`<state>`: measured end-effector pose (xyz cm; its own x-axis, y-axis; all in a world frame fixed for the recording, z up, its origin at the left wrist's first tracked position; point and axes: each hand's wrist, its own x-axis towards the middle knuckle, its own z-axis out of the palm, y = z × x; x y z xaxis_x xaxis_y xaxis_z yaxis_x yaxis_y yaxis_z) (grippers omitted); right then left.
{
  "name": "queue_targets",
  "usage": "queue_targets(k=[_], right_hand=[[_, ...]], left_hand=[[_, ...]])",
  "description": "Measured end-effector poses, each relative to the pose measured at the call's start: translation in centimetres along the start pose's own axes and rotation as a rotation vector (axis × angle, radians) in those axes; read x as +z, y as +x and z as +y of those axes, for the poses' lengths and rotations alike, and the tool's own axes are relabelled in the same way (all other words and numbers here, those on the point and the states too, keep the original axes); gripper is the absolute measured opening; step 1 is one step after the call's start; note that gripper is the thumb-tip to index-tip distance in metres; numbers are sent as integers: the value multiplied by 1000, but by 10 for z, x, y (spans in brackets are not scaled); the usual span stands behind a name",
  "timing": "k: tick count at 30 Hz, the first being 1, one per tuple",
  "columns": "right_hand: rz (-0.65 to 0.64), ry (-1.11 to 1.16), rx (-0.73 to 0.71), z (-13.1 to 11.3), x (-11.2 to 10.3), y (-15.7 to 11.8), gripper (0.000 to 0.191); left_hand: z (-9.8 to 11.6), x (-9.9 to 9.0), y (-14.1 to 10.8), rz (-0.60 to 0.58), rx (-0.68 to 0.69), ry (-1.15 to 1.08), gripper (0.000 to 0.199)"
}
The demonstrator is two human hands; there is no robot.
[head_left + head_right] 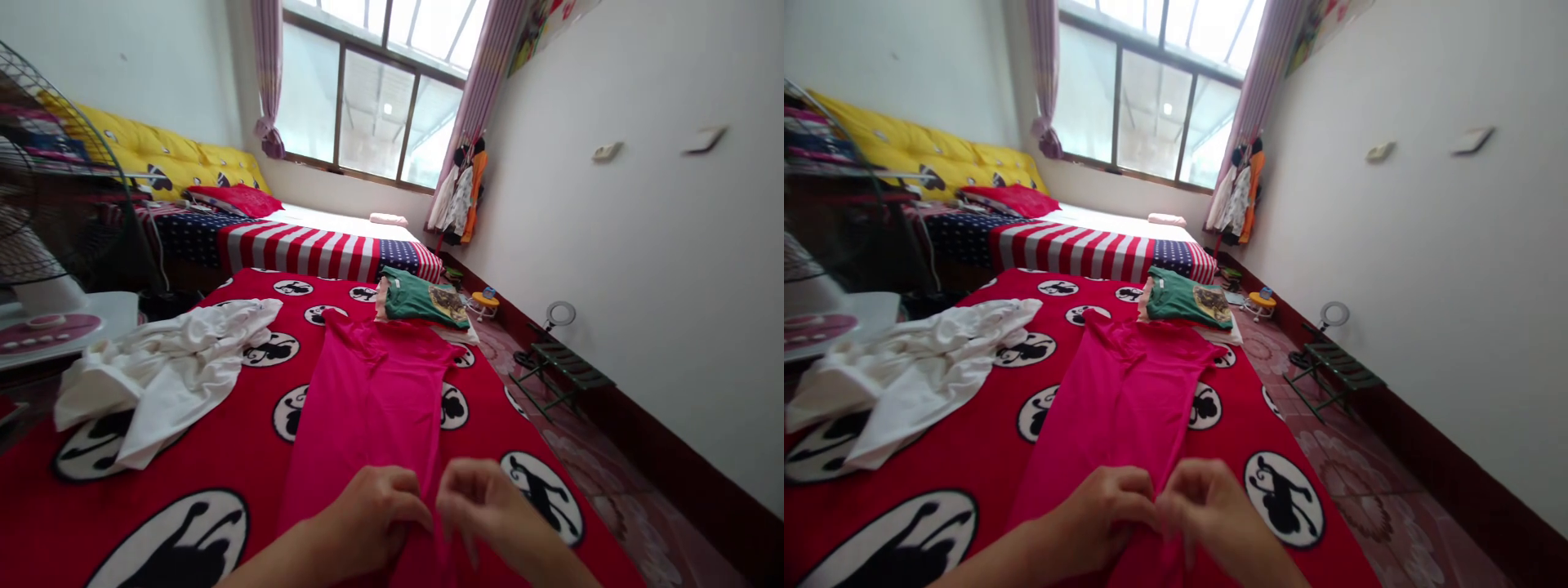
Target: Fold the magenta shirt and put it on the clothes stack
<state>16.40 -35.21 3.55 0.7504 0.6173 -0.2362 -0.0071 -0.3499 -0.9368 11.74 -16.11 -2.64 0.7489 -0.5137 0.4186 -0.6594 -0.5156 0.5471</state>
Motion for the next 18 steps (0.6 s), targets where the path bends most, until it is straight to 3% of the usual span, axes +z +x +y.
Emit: queue_targets(k=[1,3,4,6,9,14,18], right_hand=[[127,52,3,-2,-19,21,33],[521,147,112,-7,-58,67,27],[601,154,149,-8,-76,91,24],[673,141,222,-9,-105,133,19],[731,100,324,-5,-127,179,19],[796,57,398,4,-133,219,28],[836,44,331,6,-132,235,30]], left_hand=[[-2,1,-1,8,15,15,38],[-6,3,-2,6,64,41,37],[-7,5,-2,-1,92,58,34],[-11,10,-1,-8,145,103,27],[-19,22,-1,32,217,185,15],[-33,37,-1,102,300,261,15],[-32,33,-1,116,314,265,17]])
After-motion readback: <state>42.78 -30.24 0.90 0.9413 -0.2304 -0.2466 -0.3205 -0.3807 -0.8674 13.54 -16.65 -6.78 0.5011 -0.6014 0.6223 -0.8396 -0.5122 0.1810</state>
